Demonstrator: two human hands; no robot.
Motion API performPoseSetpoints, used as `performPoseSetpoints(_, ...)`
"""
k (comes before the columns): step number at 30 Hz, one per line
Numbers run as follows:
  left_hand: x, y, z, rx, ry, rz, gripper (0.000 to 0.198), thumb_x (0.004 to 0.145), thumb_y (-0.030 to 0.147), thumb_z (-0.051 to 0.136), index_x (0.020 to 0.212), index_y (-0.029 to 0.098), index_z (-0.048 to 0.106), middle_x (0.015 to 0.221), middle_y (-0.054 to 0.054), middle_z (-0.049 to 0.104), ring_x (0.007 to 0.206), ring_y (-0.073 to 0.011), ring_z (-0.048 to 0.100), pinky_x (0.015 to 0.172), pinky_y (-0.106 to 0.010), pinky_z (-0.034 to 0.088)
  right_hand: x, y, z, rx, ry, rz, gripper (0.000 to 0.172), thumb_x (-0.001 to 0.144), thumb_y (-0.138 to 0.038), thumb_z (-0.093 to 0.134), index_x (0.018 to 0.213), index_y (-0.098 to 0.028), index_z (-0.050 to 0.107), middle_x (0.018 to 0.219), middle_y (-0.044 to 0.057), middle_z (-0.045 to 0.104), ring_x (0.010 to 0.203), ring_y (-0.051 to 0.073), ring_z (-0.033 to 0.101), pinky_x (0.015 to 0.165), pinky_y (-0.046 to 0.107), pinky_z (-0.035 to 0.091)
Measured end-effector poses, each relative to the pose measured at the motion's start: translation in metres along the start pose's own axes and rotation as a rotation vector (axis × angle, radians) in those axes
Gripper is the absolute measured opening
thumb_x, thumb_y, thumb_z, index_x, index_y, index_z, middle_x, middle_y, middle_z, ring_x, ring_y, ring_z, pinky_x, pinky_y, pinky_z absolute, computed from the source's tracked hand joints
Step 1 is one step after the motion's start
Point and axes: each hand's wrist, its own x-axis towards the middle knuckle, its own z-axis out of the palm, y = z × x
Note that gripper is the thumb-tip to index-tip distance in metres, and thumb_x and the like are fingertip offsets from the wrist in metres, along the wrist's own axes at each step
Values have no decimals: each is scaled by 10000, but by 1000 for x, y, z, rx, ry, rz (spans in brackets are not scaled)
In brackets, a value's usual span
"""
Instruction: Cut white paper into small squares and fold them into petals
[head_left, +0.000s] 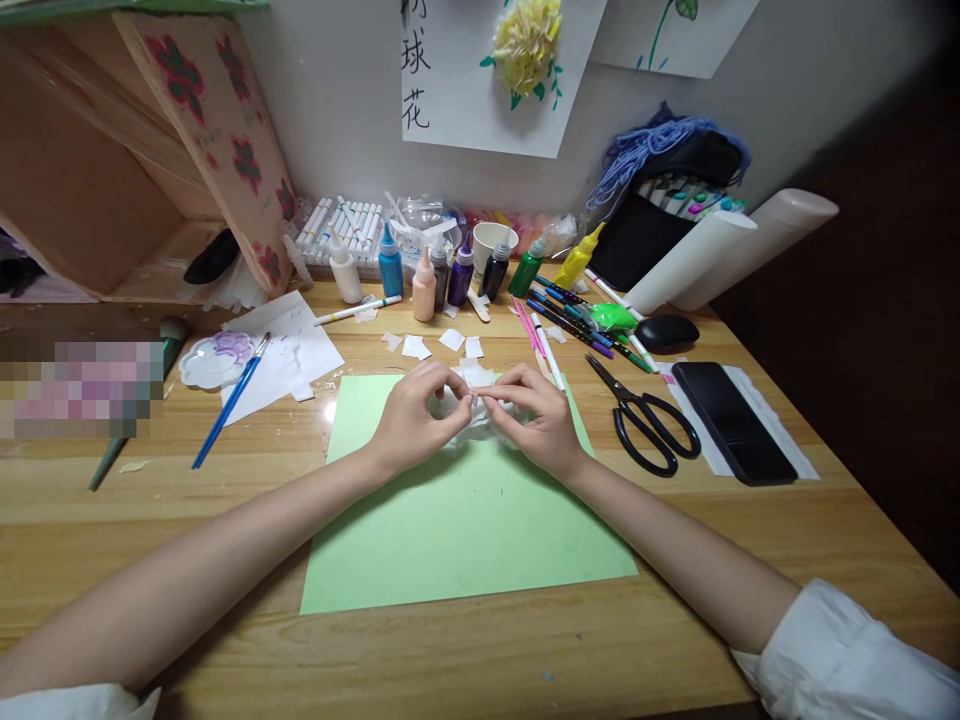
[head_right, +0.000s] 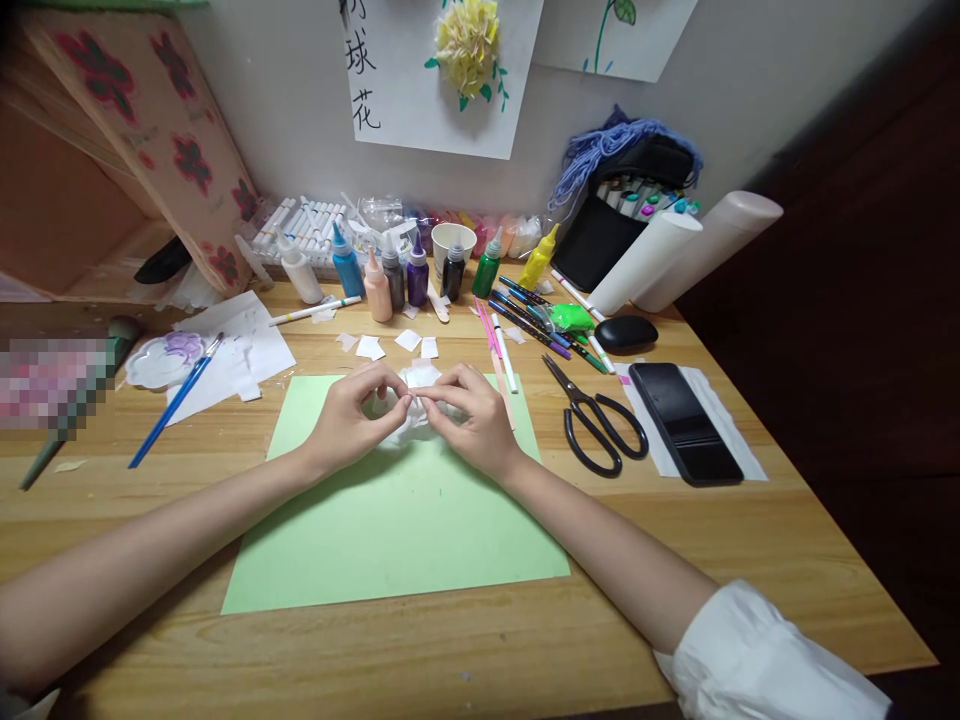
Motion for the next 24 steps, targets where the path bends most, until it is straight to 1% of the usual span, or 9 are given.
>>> performPoseSetpoints(6, 1, 1, 0, 0, -17, -1, 62, 781, 179, 564, 720, 173, 561, 712, 0, 582, 695, -127, 491, 649, -261, 382, 1, 1, -1, -3, 17, 31, 166, 785, -184, 621, 911, -244, 711, 753, 23, 566, 715, 152, 536, 632, 297, 451)
performPoseSetpoints(17, -2, 2, 0, 52, -47, 10, 60, 778, 208, 560, 726, 179, 564, 700, -9, 576, 673, -138, 476, 634, -270, 376, 1, -1, -1, -3, 30, 52, 104, 765, -181, 637, 834, -211, 708, 725, 15, 554, 696, 146, 534, 624, 287, 442)
performPoseSetpoints(24, -2, 1, 1, 37, -49, 21, 101, 805, 240, 551, 737, 176, 589, 719, -17, 611, 664, -134, 491, 632, -270, 386, 1, -2, -1, -27, 65, 53, 86, 749, -163, 633, 794, -212, 689, 714, 11, 547, 684, 146, 522, 599, 288, 435)
